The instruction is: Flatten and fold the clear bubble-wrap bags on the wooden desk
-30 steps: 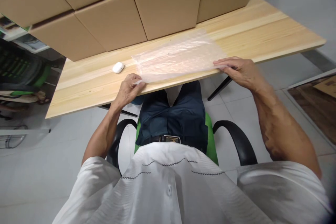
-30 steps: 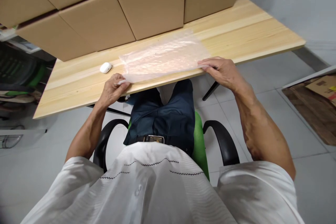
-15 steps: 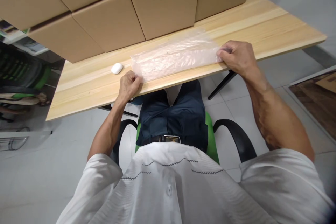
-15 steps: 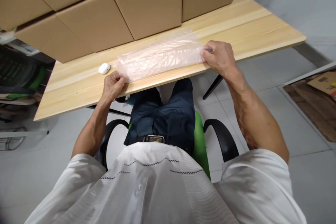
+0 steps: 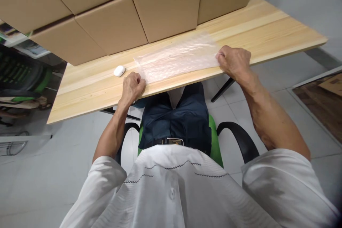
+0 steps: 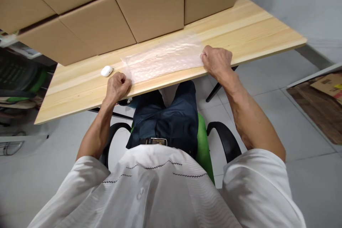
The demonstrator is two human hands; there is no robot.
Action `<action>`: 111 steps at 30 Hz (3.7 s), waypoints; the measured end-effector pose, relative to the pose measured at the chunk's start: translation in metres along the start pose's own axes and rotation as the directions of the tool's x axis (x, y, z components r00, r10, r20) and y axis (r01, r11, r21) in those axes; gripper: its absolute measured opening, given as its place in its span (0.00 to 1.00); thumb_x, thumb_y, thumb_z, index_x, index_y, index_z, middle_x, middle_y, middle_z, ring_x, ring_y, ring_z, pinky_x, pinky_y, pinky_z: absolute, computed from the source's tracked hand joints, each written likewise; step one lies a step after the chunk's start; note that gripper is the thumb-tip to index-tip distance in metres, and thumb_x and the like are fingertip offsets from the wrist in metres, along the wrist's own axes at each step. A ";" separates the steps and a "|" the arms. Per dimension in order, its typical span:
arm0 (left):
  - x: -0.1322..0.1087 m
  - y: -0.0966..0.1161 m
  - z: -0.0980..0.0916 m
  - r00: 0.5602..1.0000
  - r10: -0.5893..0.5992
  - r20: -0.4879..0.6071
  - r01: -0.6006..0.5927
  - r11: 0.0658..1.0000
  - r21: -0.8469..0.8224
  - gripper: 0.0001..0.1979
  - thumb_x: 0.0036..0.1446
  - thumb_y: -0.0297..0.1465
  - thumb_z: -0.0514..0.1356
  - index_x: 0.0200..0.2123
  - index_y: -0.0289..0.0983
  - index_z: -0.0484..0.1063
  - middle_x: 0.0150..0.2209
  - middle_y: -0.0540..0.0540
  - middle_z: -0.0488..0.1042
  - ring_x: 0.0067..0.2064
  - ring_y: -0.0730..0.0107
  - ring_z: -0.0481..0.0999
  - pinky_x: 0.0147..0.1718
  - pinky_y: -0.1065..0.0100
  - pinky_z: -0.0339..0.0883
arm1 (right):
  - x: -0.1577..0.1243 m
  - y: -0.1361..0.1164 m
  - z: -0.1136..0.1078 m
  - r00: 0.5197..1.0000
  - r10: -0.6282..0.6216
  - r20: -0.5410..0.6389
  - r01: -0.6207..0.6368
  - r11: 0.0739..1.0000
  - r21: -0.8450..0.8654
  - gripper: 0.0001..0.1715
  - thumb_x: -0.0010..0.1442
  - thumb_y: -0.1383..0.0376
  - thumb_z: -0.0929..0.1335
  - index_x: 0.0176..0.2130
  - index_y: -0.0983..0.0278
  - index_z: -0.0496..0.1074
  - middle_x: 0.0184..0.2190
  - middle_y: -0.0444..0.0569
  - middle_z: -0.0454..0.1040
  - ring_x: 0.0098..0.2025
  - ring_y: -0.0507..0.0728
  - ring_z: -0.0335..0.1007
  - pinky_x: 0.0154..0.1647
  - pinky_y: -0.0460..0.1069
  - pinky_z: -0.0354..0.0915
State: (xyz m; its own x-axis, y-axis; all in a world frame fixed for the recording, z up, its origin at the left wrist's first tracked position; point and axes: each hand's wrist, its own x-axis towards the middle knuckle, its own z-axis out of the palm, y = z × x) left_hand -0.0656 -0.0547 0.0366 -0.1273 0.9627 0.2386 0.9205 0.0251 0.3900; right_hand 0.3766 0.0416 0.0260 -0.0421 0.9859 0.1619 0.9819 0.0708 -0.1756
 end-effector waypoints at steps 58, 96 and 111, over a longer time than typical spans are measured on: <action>-0.006 0.051 0.034 0.836 0.364 0.410 -0.464 0.868 0.176 0.42 0.91 0.57 0.50 0.94 0.44 0.60 0.96 0.32 0.54 0.97 0.30 0.51 0.92 0.28 0.48 | 0.005 0.004 -0.003 0.998 0.043 -0.054 -0.028 0.968 0.248 0.35 0.91 0.51 0.55 0.75 0.55 0.80 0.57 0.60 0.91 0.64 0.75 0.85 0.64 0.63 0.73; -0.029 0.109 0.081 0.840 0.444 0.311 -0.523 0.814 0.251 0.52 0.83 0.56 0.67 0.96 0.40 0.53 0.94 0.21 0.54 0.94 0.12 0.54 0.88 0.16 0.52 | -0.052 -0.048 0.002 0.881 -0.414 -0.227 0.450 0.882 0.139 0.40 0.86 0.52 0.63 0.83 0.67 0.75 0.88 0.68 0.72 0.89 0.78 0.66 0.92 0.71 0.57; -0.044 0.081 0.043 0.901 0.341 0.269 -0.427 0.812 0.398 0.54 0.83 0.58 0.67 0.93 0.28 0.57 0.89 0.12 0.63 0.90 0.18 0.66 0.91 0.24 0.52 | -0.041 -0.059 0.046 0.738 -0.667 -0.099 0.674 0.723 0.150 0.44 0.92 0.46 0.58 0.89 0.64 0.69 0.89 0.63 0.71 0.92 0.79 0.61 0.92 0.79 0.56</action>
State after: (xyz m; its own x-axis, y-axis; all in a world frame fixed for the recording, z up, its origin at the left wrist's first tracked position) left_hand 0.0308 -0.0835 0.0194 0.2988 0.9481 0.1086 0.9489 -0.2831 -0.1393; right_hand 0.3124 0.0038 -0.0148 -0.6680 0.6654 0.3332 0.6540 0.7386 -0.1638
